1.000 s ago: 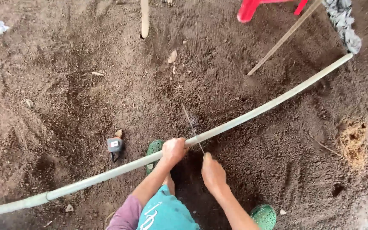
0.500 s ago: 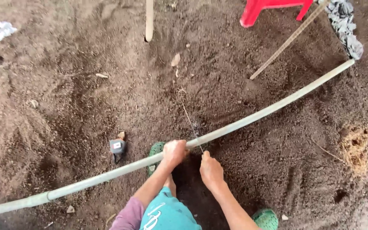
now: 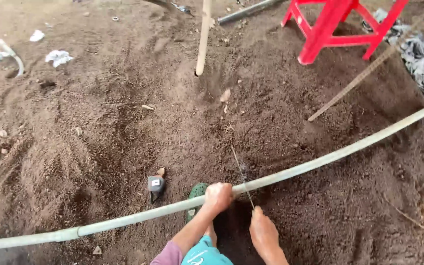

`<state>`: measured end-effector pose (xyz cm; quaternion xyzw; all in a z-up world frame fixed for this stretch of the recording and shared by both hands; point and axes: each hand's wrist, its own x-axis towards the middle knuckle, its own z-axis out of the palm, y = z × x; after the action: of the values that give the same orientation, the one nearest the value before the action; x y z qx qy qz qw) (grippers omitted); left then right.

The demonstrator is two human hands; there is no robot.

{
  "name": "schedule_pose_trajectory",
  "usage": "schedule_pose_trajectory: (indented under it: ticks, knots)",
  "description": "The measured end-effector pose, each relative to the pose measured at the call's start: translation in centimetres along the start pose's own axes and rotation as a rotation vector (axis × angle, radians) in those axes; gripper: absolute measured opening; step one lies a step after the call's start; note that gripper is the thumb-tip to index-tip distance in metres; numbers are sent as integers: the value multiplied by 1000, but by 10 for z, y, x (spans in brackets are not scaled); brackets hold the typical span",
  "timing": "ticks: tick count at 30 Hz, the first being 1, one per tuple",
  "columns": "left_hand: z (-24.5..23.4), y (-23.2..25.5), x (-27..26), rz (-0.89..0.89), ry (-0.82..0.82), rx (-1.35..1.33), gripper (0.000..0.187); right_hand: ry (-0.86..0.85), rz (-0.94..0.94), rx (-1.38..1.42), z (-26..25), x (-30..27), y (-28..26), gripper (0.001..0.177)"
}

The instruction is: Cutting a white PVC pipe using a handheld hacksaw blade while sitting on the ground.

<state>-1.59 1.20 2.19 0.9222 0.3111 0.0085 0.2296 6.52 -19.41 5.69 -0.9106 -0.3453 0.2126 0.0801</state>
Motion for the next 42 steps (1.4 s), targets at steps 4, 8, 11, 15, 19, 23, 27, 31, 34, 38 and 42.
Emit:
schedule_pose_trajectory:
  ticks: [4,8,11,15,19,23,27,31,34,38,42]
  knots:
    - [-7,7,4,-37,-145,63,14,-25,40,35,5,-2,13,19]
    - [2,-1,0,41,-11,14,16,3,8,32,-7,17,-14,13]
    - [4,0,2,-21,-88,39,18,65,-52,59,0,-5,0,8]
    - [5,2,11,-48,-136,22,13,-5,-4,18,-22,-18,-3,18]
    - [24,-15,8,-16,-109,-38,23,-117,-28,46,-6,38,-14,34]
    - [7,-1,10,-50,-101,-55,9,94,-108,50,-16,-3,-13,9]
    - [15,-2,11,-36,-147,30,23,-26,-43,63,-20,-17,-6,14]
    - [9,-2,4,-5,-53,12,12,66,-110,31,-17,29,-29,9]
    - [13,-6,0,26,25,-104,19,26,-72,84,-30,9,-26,16]
    - [7,2,7,9,-1,-39,23,-51,14,41,-18,-23,7,19]
    - [42,-14,14,-41,-134,-1,19,-33,-30,59,-16,14,-11,31]
